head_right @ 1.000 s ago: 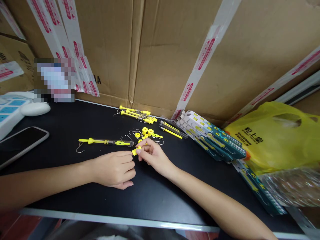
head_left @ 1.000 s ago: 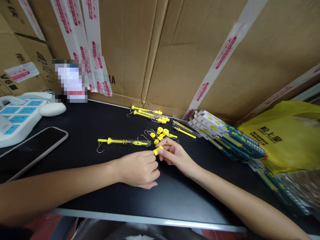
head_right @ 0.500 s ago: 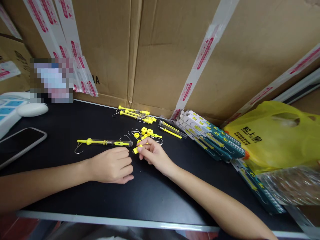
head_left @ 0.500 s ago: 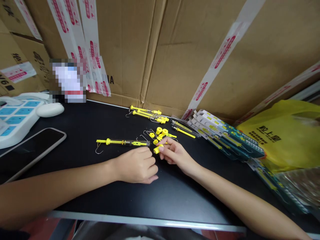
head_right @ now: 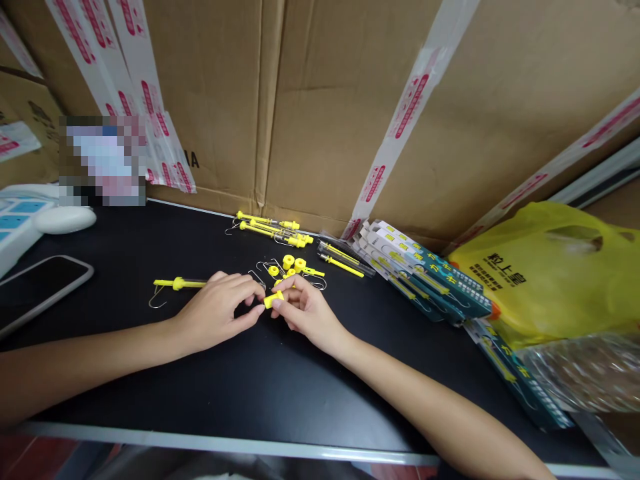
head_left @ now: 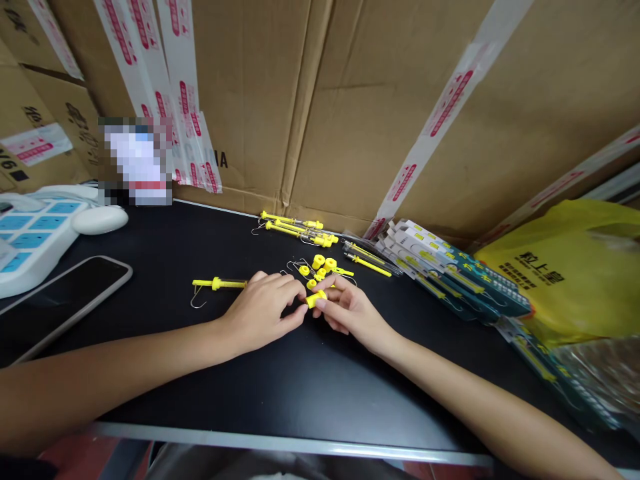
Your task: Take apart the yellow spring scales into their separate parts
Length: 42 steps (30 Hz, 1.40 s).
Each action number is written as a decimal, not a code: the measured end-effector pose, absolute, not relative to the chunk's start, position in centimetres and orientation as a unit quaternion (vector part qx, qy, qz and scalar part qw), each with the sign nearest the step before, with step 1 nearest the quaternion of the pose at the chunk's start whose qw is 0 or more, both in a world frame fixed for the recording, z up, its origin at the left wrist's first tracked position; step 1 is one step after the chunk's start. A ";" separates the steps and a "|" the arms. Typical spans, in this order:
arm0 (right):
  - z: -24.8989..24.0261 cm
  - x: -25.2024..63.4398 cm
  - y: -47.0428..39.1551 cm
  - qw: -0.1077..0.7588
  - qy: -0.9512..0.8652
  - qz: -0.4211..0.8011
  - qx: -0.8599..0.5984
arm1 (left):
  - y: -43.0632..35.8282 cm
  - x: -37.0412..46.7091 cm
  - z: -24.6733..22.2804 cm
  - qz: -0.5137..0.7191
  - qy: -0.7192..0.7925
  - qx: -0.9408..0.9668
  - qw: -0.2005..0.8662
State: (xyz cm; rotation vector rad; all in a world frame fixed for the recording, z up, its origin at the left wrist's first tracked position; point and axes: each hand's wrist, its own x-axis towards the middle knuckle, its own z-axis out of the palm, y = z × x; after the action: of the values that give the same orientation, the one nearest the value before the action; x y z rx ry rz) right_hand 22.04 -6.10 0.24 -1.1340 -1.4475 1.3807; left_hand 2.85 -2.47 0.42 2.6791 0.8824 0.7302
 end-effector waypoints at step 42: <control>2.1 22.0 2.3 0.090 -0.803 -0.152 -0.569 | 0.6 2.9 1.4 0.230 0.359 0.903 0.046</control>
State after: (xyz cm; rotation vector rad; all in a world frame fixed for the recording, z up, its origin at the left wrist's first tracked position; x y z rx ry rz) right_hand 22.01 2.33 2.08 -1.6906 -2.3884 -0.4513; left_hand 2.85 0.64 1.38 2.7582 1.0955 0.7031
